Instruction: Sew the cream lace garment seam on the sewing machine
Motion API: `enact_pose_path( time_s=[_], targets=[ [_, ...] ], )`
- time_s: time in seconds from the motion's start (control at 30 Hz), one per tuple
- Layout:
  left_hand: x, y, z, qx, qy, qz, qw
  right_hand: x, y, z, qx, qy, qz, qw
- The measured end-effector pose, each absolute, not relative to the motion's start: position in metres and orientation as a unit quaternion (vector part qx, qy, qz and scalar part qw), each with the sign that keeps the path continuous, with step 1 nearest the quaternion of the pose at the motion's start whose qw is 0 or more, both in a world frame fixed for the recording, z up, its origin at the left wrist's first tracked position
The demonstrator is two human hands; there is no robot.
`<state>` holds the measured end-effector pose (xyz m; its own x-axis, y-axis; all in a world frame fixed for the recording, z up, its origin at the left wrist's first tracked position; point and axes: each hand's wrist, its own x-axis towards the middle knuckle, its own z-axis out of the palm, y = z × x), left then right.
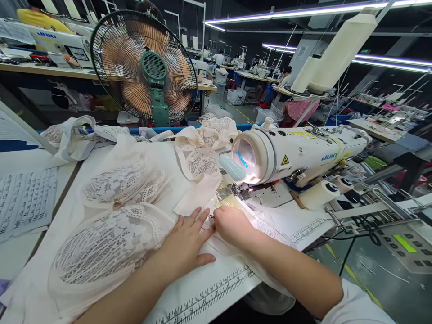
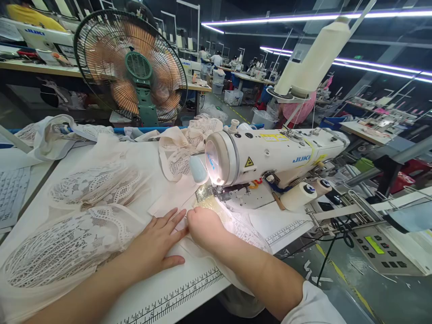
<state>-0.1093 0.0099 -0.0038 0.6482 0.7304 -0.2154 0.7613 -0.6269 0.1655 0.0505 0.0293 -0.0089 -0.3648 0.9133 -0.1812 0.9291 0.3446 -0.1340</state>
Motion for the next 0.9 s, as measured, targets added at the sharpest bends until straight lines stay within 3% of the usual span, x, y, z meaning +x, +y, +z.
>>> enact_pose_path(
  time_s=[0.2, 0.9],
  targets=[
    [-0.108, 0.010, -0.002, 0.898, 0.415, -0.069, 0.132, 0.059, 0.022, 0.007, 0.573, 0.808, -0.114, 0.079],
    [-0.111, 0.007, 0.000, 0.910, 0.406, -0.045, 0.077, 0.046, 0.032, -0.011, 0.573, 0.811, -0.113, 0.026]
  ],
)
